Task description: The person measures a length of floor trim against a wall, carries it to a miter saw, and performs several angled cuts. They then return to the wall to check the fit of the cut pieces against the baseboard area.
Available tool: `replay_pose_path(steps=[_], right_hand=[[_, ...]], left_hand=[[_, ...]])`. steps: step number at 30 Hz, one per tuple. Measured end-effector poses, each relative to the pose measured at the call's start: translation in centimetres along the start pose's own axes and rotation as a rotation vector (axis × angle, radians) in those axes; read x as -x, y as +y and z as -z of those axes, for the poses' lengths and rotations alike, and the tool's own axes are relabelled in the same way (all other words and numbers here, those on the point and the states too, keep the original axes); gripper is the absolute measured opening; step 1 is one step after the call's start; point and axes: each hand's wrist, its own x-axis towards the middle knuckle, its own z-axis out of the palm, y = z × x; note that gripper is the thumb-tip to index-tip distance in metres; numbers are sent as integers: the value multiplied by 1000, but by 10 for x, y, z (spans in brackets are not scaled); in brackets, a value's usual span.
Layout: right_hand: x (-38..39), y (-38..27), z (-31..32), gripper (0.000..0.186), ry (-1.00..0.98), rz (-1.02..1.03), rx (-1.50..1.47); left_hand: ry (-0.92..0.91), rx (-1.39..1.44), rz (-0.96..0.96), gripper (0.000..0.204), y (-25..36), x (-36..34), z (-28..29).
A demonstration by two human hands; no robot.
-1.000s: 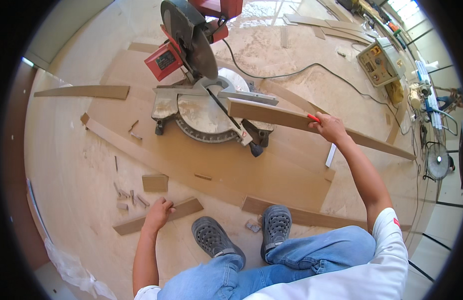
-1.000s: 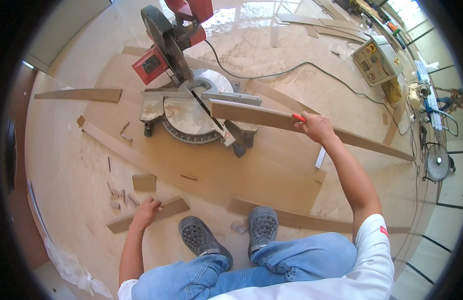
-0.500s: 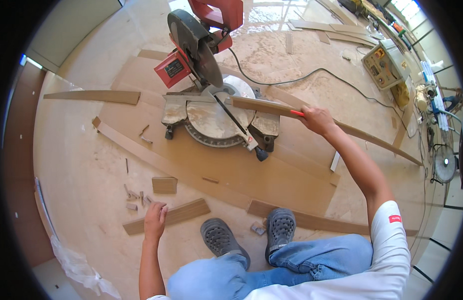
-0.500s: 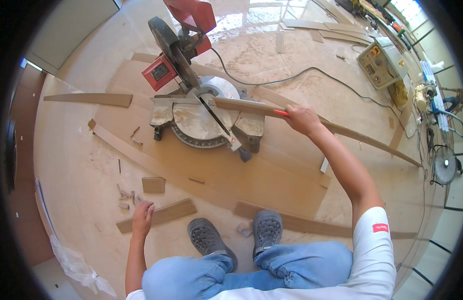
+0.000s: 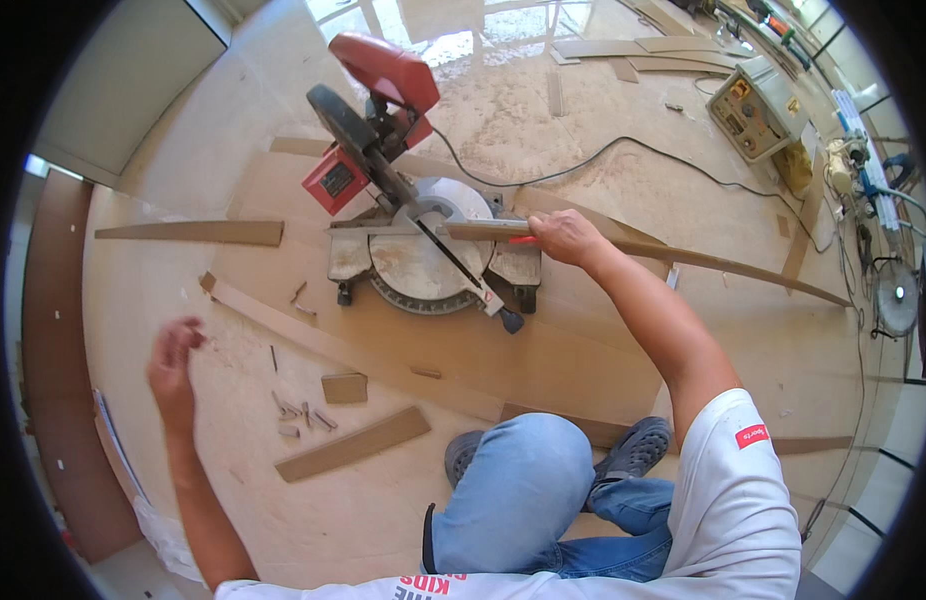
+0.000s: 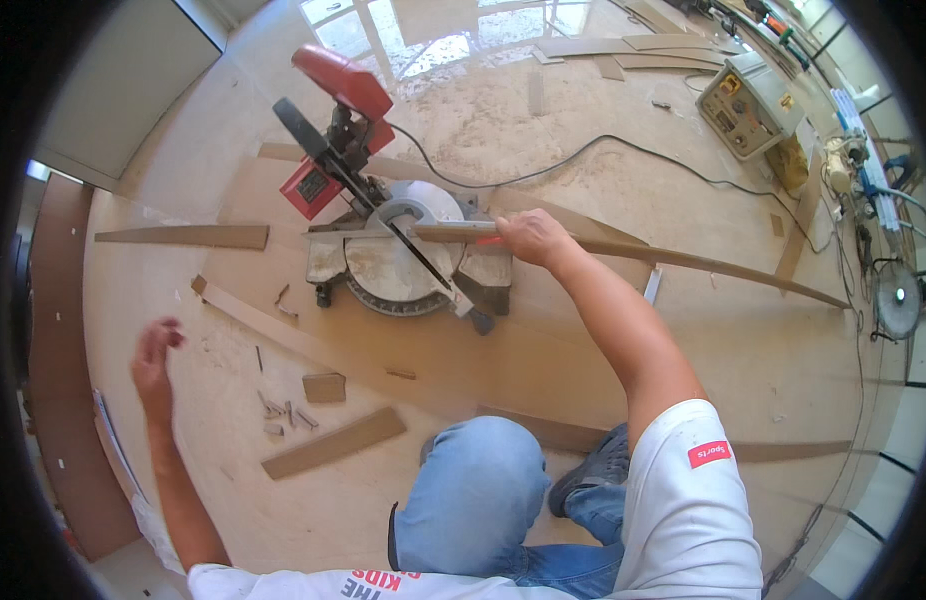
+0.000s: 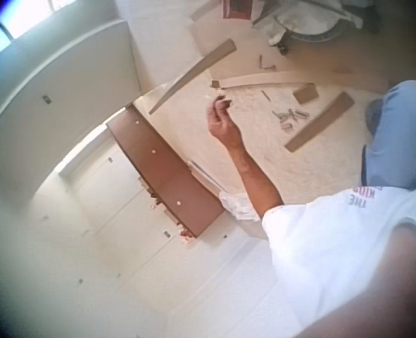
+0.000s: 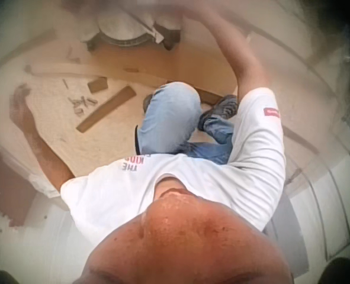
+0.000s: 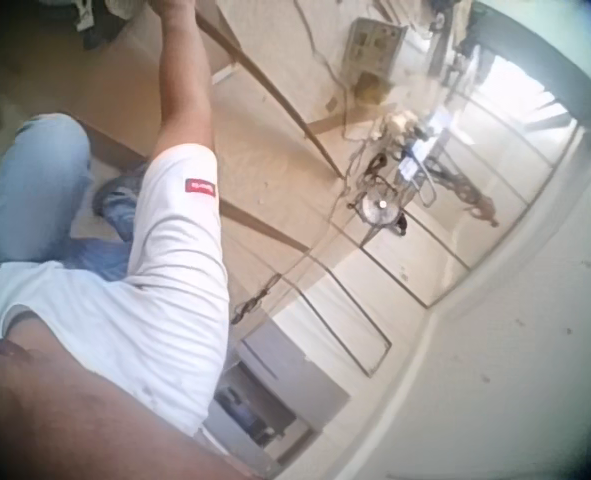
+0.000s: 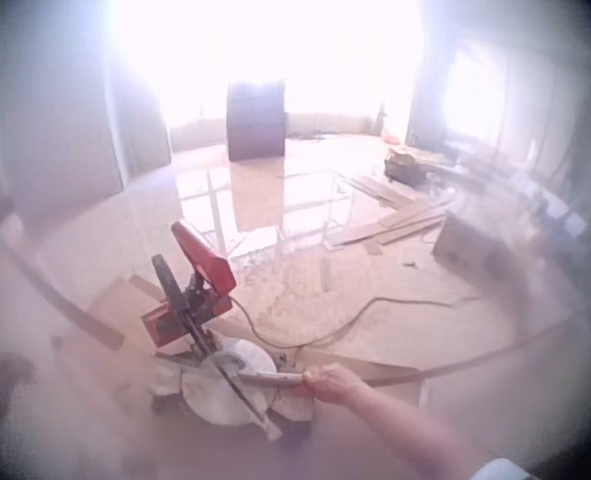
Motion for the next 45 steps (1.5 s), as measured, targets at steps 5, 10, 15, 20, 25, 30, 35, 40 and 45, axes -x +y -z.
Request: replay_pose_path(steps=[5,10,15,20,25,30,35,40,45], right_hand=[[-13,2,2,20,-180,82,-41],[-17,-5,2,19,-188,100,-64],[-15,7,3,22,-116,133,-46],[-24,0,-15,30,14,198,-104],[-11,13,-19,18,6,62,-94],[-14,1,-7,18,-20,42,-44],[-9,-5,-4,16,-143,5,-123],[-30,1,-39,11,35,102,-111],[-16,22,-62,6,-24,49,-273]], left_hand=[[8,-6,-221,39,129,-130,-3],[-255,-304,-240,47,208,-256,-88],[-347,-754,9,57,215,-332,-169],[-549,-326,104,61,137,-381,-163],[-496,-150,174,54,151,-363,-189],[-513,-62,195,53,145,-359,-187],[-600,134,147,49,142,-372,-214],[-729,504,202,33,72,-388,-193],[-926,665,194,36,67,-397,-212]])
